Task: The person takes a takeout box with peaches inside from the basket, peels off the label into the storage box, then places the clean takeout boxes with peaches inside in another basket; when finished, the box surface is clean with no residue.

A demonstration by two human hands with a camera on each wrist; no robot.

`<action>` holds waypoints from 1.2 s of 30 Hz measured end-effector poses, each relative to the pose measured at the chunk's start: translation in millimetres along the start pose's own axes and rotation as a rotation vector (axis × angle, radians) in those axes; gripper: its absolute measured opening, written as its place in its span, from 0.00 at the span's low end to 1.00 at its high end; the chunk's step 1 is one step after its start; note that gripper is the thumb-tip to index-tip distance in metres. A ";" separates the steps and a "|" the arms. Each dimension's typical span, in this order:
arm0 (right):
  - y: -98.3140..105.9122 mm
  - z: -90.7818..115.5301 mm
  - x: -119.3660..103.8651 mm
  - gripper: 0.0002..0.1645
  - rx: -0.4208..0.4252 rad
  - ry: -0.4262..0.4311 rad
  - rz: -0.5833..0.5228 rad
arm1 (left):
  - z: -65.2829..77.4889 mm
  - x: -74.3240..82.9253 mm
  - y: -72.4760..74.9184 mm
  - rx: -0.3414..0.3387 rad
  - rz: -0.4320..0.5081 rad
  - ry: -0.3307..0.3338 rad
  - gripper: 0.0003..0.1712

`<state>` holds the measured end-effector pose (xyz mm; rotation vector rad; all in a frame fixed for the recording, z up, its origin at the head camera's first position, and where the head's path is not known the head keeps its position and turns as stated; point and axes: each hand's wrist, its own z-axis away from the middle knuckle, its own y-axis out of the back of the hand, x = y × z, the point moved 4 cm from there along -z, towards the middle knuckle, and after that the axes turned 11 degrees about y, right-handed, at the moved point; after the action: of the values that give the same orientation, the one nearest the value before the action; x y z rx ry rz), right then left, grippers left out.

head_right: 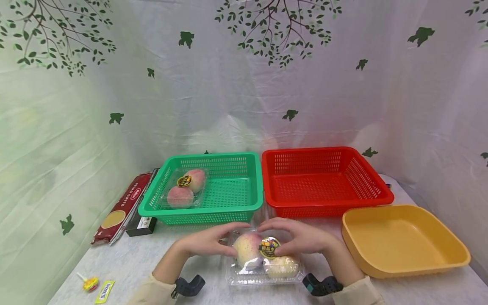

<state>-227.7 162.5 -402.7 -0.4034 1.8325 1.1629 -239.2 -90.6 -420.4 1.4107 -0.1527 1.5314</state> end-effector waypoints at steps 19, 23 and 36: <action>4.3 -2.3 -4.8 0.21 0.115 -0.068 0.088 | -23.2 -29.1 -6.2 0.014 0.309 -0.084 0.39; 3.4 -3.4 -10.2 0.19 0.136 -0.093 0.137 | -23.8 -30.1 -6.5 0.019 0.335 -0.079 0.38; 2.0 -13.4 -31.3 0.14 0.194 0.043 0.433 | -25.1 -29.3 -5.1 0.019 0.327 -0.070 0.38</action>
<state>-218.9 146.5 -373.9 0.0868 2.1122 1.2487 -258.1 -87.9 -454.3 1.5092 -0.4307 1.7505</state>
